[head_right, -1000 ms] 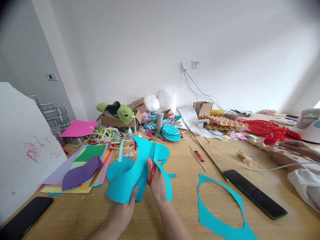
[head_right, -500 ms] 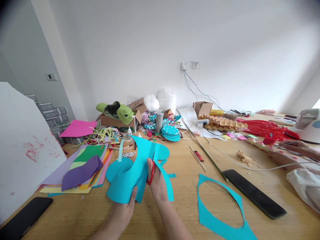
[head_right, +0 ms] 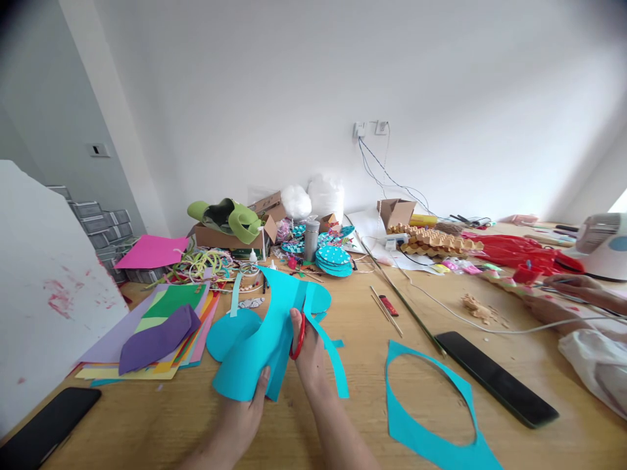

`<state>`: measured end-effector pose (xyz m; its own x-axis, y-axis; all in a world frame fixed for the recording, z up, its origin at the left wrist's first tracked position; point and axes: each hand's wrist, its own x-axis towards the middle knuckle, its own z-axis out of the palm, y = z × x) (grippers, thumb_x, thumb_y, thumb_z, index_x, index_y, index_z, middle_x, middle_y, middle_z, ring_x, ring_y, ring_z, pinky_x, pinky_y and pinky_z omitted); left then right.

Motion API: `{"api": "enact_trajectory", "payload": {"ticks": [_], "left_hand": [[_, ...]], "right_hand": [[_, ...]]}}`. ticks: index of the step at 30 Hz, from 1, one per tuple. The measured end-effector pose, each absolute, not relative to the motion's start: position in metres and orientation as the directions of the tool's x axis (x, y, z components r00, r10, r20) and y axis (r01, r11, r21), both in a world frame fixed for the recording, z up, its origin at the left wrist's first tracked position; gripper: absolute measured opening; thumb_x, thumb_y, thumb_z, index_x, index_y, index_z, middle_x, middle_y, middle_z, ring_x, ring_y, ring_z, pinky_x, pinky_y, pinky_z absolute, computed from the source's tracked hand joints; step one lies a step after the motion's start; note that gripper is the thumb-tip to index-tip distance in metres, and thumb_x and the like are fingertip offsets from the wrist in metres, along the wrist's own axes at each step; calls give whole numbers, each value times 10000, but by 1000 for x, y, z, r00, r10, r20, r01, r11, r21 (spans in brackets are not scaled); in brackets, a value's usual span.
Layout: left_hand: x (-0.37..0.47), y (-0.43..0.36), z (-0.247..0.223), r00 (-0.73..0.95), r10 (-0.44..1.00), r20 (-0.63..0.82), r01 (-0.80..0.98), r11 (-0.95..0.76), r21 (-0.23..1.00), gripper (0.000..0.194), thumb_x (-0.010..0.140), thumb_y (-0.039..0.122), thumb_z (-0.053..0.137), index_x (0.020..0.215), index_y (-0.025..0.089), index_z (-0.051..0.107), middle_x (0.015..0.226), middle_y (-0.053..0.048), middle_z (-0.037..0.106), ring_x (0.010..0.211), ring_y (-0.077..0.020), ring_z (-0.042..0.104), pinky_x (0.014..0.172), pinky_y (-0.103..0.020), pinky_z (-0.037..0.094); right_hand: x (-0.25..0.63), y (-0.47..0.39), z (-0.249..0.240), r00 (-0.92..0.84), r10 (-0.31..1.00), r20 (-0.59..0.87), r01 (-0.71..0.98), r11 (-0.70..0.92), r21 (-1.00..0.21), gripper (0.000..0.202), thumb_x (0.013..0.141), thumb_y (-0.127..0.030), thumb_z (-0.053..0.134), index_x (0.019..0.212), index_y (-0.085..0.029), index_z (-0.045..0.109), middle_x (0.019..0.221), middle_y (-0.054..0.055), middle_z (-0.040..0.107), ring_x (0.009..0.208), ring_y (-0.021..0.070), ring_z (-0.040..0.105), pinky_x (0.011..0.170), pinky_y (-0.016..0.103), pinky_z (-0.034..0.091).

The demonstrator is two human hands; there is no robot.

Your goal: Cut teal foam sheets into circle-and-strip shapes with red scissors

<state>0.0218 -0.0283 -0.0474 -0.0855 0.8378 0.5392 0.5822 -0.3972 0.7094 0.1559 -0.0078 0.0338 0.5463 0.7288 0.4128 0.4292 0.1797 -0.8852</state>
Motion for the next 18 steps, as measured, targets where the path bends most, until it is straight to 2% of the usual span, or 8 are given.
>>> {"api": "enact_trajectory", "payload": {"ticks": [3,8,11,18], "left_hand": [[21,-29,-47,-89,826,557,591,-407,697,464,811,531,519,1105,199,654,1072,-137,699,1006,-318,645,867,-453,537],[21,-28,-55,-91,835,542,589,-394,706,444,814,524,521,1062,188,668,1049,-143,705,965,-315,660,822,-441,553],[20,-27,-58,-82,850,520,593,-377,711,473,810,538,517,1082,177,658,1049,-150,702,999,-321,645,854,-457,537],[19,-28,-53,-53,833,550,567,-428,704,469,834,517,495,1134,189,645,1064,-136,698,1033,-319,628,883,-453,523]], "right_hand": [[157,-7,34,506,762,405,451,166,-877,442,855,-595,389,609,-227,393,585,-14,456,552,150,416,556,290,348],[163,-4,35,520,735,435,486,164,-858,468,845,-615,380,584,-227,390,571,-6,458,555,157,417,568,304,355],[165,-2,36,534,729,428,481,154,-863,475,828,-629,389,574,-228,396,556,-7,450,547,161,418,552,305,357],[163,-8,37,511,751,419,482,153,-863,430,876,-566,389,614,-225,396,589,-18,446,545,143,412,543,280,370]]}}
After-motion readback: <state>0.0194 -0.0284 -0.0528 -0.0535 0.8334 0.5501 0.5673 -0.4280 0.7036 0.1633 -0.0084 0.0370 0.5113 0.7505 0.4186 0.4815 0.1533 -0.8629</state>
